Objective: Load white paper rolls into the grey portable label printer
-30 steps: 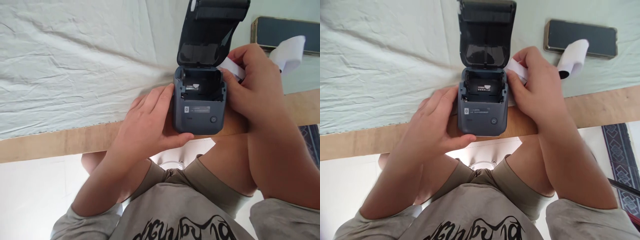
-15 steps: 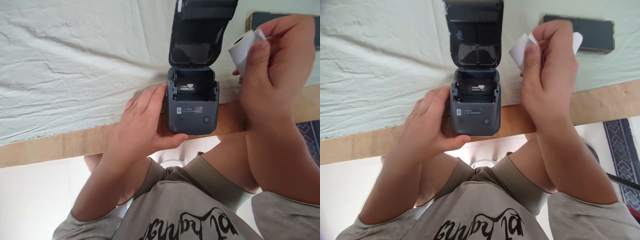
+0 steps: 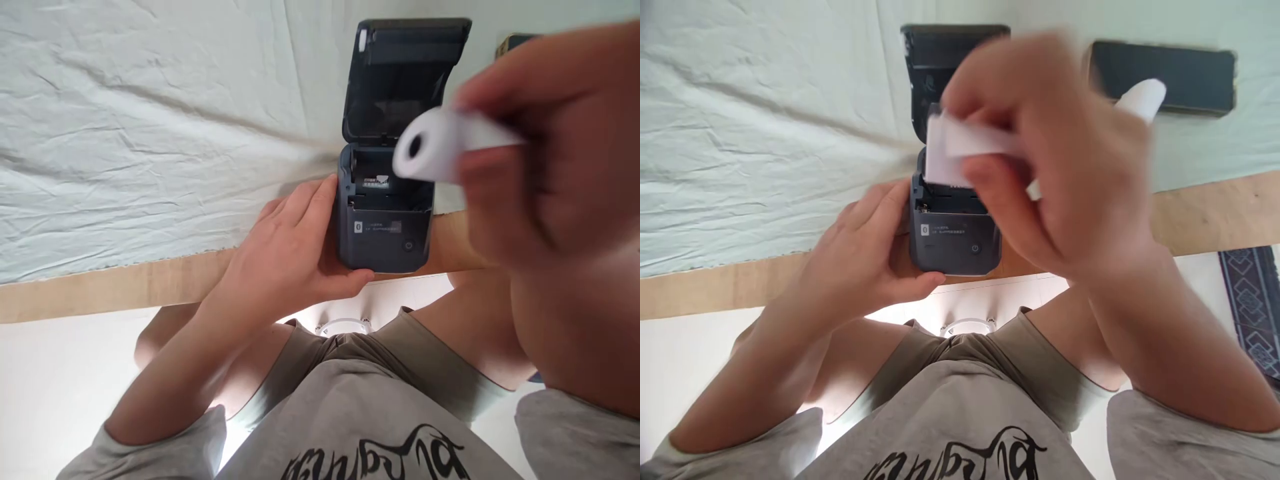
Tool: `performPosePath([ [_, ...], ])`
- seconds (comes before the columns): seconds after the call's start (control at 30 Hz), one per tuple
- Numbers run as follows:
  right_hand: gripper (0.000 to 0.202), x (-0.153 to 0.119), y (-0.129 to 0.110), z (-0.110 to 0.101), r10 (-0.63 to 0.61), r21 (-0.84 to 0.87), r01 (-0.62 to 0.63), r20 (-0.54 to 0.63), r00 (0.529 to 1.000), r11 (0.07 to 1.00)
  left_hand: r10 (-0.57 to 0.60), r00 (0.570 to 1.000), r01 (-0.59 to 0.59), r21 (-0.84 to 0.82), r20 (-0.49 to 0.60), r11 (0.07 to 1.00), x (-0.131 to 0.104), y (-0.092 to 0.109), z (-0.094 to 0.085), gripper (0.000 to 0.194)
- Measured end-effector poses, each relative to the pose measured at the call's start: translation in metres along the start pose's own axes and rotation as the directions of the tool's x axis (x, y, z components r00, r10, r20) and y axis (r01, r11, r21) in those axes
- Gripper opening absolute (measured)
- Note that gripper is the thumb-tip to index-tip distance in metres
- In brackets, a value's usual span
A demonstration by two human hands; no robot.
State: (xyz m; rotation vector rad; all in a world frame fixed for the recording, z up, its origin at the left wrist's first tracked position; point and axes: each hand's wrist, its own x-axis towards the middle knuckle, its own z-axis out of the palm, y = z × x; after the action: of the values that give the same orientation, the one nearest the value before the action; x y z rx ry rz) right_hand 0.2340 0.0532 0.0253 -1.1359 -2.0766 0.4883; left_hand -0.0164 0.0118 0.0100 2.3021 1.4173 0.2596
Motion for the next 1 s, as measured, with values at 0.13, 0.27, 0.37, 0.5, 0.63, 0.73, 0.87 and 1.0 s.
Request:
performPosePath([
  [0.13, 0.024, 0.008, 0.005, 0.004, -0.171, -0.167, 0.186, 0.100, 0.980, 0.968, 0.024, 0.998, -0.025, -0.016, -0.059, 1.000, -0.005, 0.004, 0.002, 0.102],
  [0.27, 0.014, 0.000, 0.003, 0.008, -0.096, -0.150, 0.103, 0.054, 0.994, 0.983, 0.044, 0.995, -0.047, -0.032, -0.088, 0.998, -0.007, 0.007, 0.006, 0.093],
  [0.37, 0.017, -0.007, 0.001, 0.013, -0.042, -0.115, 0.037, -0.042, 0.998, 0.993, 0.045, 0.994, -0.047, -0.021, -0.095, 0.999, -0.005, 0.003, 0.009, 0.096],
  [0.5, 0.021, -0.005, 0.004, 0.021, -0.096, -0.091, 0.083, -0.152, 0.984, 0.992, 0.100, 0.987, -0.103, -0.013, -0.126, 0.995, -0.004, -0.005, 0.015, 0.105],
  [0.63, 0.016, -0.002, 0.003, 0.021, -0.046, -0.116, 0.036, -0.089, 0.995, 0.993, 0.126, 0.976, -0.128, 0.000, -0.179, 0.992, -0.008, -0.008, 0.019, 0.103],
  [0.73, 0.011, -0.003, 0.001, 0.019, 0.011, -0.092, -0.019, -0.090, 0.996, 0.996, 0.133, 0.972, -0.135, 0.002, -0.192, 0.991, -0.010, -0.006, 0.020, 0.108],
  [0.87, 0.011, -0.003, 0.001, 0.020, 0.065, -0.038, -0.069, -0.103, 0.993, 0.997, 0.108, 0.978, -0.113, -0.020, -0.177, 0.993, -0.009, -0.003, 0.019, 0.107],
  [1.0, 0.004, -0.002, 0.001, 0.021, 0.092, 0.062, -0.088, -0.080, 0.992, 0.994, 0.062, 0.983, -0.076, -0.073, -0.174, 0.994, -0.009, 0.000, 0.017, 0.109],
])
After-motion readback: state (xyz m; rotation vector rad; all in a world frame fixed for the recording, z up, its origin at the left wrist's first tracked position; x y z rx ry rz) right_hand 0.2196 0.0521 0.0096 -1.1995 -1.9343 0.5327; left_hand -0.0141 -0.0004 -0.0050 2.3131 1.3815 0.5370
